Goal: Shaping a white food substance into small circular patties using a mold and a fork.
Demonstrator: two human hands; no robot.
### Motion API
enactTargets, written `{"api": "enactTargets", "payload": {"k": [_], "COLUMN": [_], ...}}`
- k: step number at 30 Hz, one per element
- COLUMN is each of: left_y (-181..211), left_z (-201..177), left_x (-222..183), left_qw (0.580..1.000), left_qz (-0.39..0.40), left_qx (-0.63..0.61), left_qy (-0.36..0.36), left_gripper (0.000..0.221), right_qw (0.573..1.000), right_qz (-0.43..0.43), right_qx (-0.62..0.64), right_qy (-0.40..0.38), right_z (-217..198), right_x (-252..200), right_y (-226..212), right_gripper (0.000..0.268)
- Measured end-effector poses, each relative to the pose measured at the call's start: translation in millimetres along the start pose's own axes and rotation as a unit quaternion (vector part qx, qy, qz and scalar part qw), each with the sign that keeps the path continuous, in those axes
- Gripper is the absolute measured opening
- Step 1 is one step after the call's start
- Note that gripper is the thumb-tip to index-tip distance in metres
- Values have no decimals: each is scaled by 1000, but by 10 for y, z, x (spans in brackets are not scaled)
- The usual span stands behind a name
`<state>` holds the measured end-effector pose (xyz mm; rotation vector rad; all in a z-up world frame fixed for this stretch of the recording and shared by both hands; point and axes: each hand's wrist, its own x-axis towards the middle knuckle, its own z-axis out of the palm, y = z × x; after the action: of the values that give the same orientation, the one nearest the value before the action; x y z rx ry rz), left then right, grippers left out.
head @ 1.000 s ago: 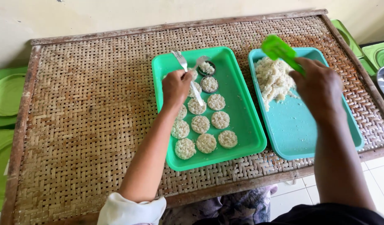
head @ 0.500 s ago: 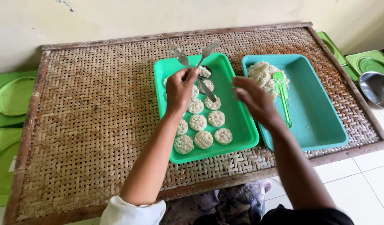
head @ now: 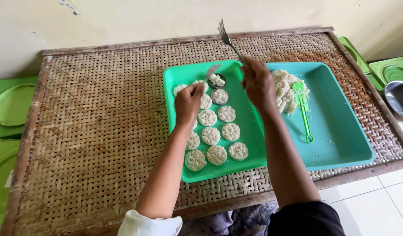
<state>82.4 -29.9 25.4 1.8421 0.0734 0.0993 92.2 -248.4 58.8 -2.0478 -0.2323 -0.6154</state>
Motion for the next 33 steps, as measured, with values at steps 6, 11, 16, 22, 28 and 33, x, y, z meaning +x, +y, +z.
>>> {"api": "enactTargets", "payload": {"k": [6,11,16,22,28,33], "left_y": [-392,-393,-391,-412,-307,-421], "left_z": [44,57,142,241,294,423], "left_x": [360,395,448,498,484,640], "left_qw": [994,986,978,974,956,922], "left_qz": [17,22,18,30,59,93], "left_qx": [94,159,205,223,280,366], "left_qy": [50,46,23,-12,-63,-81], "left_gripper": [35,31,29,31,30,27], "right_qw": [998,982,954,922,928,988], "right_qz": [-12,80,102,80,56,-45], "right_qx": [-13,130,248,344,331,91], "right_qy": [63,113,135,160,159,117], "right_z": [-90,40,63,15,-2,46], "right_x": [153,54,62,13,11,-6], "right_y": [109,361,488,547,559,437], "right_gripper": [20,16,18,16,19,9]}}
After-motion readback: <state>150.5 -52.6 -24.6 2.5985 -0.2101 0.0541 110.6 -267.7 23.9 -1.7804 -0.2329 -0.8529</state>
